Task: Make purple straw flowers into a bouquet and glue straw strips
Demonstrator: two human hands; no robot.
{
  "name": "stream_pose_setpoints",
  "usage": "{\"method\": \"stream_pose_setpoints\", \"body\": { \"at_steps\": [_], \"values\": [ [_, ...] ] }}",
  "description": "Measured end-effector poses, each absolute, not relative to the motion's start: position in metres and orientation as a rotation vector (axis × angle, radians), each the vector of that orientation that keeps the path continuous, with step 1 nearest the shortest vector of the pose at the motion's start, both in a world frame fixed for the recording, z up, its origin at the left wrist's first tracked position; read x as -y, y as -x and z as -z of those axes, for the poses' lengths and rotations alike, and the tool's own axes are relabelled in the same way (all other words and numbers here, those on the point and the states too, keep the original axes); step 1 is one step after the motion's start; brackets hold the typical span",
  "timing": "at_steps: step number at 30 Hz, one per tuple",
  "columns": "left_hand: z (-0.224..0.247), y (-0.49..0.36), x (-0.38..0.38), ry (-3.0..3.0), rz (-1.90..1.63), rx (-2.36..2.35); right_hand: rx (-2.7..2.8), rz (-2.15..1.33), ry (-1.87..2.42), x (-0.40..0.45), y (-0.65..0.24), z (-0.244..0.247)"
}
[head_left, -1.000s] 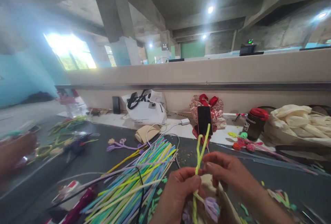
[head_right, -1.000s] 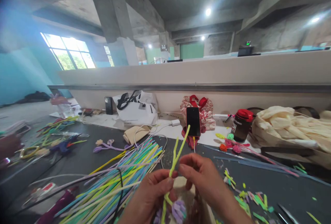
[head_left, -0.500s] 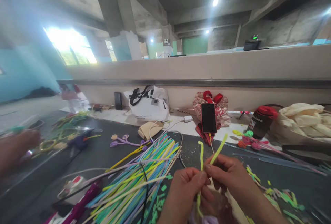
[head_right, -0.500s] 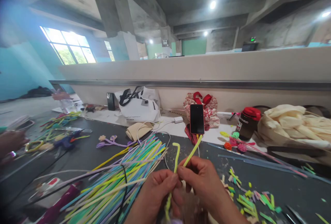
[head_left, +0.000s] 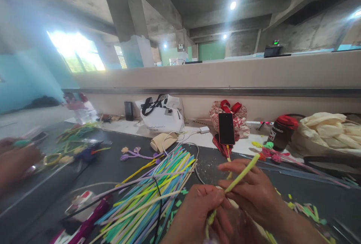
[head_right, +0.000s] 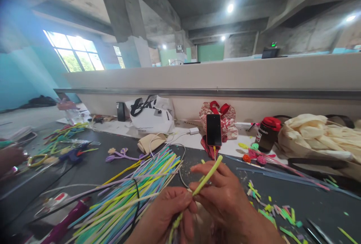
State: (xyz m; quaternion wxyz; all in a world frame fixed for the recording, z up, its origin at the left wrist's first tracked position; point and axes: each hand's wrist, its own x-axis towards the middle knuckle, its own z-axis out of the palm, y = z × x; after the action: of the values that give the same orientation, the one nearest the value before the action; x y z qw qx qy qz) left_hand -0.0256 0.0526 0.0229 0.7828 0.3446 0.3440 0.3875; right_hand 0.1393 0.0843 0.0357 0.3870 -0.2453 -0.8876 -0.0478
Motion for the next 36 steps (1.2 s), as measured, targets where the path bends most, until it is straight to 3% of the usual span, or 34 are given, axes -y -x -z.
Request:
{"method": "stream_pose_setpoints", "body": {
  "at_steps": [8, 14, 18, 23, 28, 36],
  "values": [
    [-0.029, 0.025, -0.054, -0.887, -0.800, -0.816, 2.333, -0.317, 0.777, -0.066, -0.133, -0.045],
    [-0.036, 0.026, -0.045, -1.578, -0.853, -1.282, 2.070, -0.782, 1.275, -0.065, -0.125, -0.041],
    [-0.034, 0.025, -0.044, -1.855, -0.824, -1.386, 1.913, -1.126, 1.354, -0.069, -0.123, -0.038],
    [-0.031, 0.025, -0.050, -1.275, -0.859, -1.234, 2.085, -0.683, 1.344, -0.065, -0.126, -0.041],
    [-0.030, 0.029, -0.057, -1.010, -0.857, -0.975, 2.276, -0.158, 0.966, -0.063, -0.134, -0.042],
    [-0.020, 0.034, -0.059, -0.890, -0.787, -0.751, 2.306, 0.110, 0.791, -0.067, -0.138, -0.047]
  ]
}}
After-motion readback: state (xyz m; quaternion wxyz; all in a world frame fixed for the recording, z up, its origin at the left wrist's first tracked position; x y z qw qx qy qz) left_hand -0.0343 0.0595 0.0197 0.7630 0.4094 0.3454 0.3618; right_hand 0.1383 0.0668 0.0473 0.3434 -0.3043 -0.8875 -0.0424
